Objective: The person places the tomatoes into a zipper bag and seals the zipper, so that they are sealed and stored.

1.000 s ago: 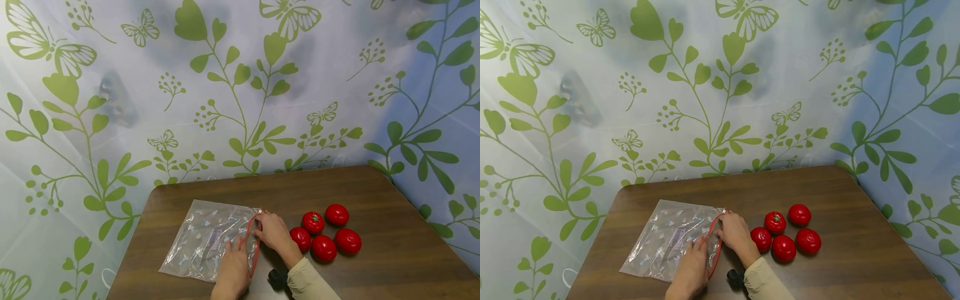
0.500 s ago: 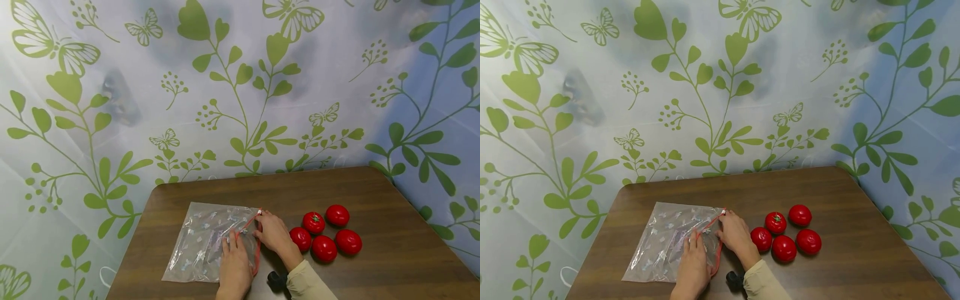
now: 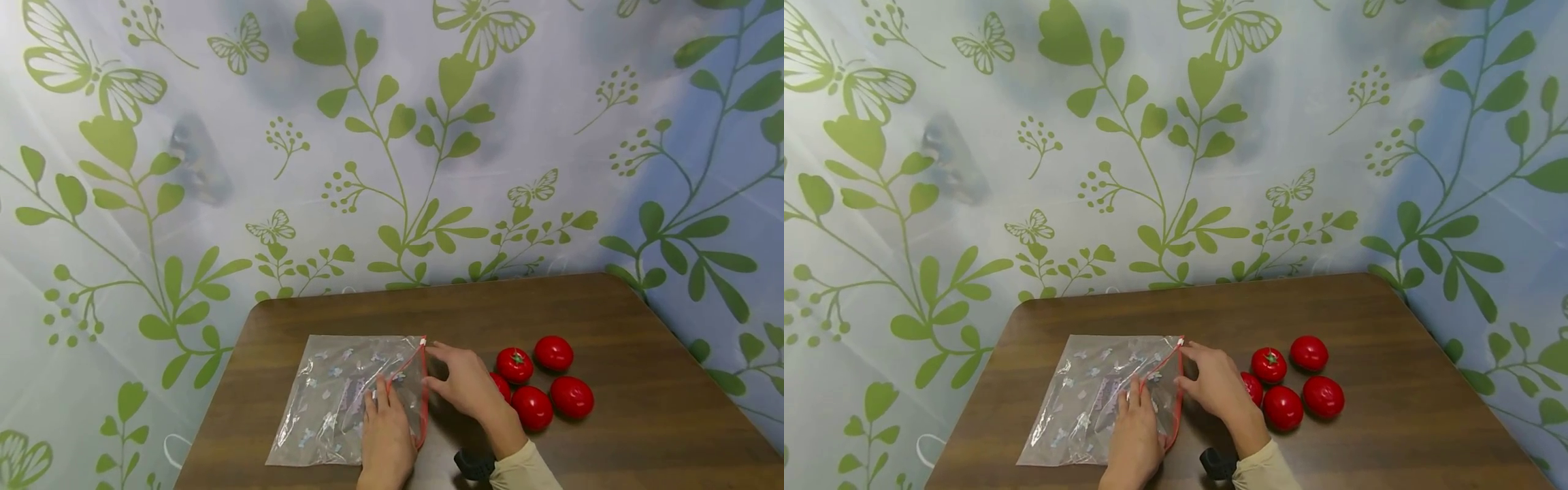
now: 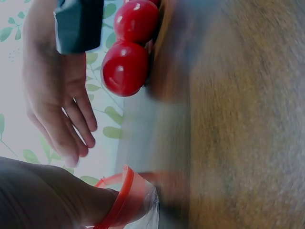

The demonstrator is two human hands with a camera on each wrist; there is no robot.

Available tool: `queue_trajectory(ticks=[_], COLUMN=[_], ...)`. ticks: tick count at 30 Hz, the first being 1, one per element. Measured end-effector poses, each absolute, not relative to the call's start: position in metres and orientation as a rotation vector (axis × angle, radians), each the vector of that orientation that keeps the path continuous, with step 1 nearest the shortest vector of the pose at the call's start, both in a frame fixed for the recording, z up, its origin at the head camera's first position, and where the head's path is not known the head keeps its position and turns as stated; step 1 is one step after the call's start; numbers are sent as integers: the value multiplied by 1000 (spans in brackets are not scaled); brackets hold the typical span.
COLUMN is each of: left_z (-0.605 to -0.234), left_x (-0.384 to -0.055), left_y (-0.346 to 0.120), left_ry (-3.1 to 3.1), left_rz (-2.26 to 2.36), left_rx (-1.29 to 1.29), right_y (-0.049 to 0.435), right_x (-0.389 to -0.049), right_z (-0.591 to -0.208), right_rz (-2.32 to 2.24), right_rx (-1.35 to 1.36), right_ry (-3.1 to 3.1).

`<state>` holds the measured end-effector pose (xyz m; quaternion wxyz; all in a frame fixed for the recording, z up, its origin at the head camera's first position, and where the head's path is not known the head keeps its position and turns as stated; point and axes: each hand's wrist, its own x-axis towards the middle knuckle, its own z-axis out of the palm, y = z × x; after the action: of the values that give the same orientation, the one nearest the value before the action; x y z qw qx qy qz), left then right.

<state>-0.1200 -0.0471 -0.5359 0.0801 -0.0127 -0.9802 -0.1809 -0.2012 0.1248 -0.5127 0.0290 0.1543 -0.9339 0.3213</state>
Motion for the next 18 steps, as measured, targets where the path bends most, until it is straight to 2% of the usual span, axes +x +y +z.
queue_trajectory(ticks=[18], left_z=[-535], left_x=[-122], left_y=[-48], left_ry=[-2935], left_rz=[-685], left_rx=[75], right_y=[186], right_x=[-176], right_z=[-472], right_rz=[1129], right_rx=[570], right_ry=[-2930])
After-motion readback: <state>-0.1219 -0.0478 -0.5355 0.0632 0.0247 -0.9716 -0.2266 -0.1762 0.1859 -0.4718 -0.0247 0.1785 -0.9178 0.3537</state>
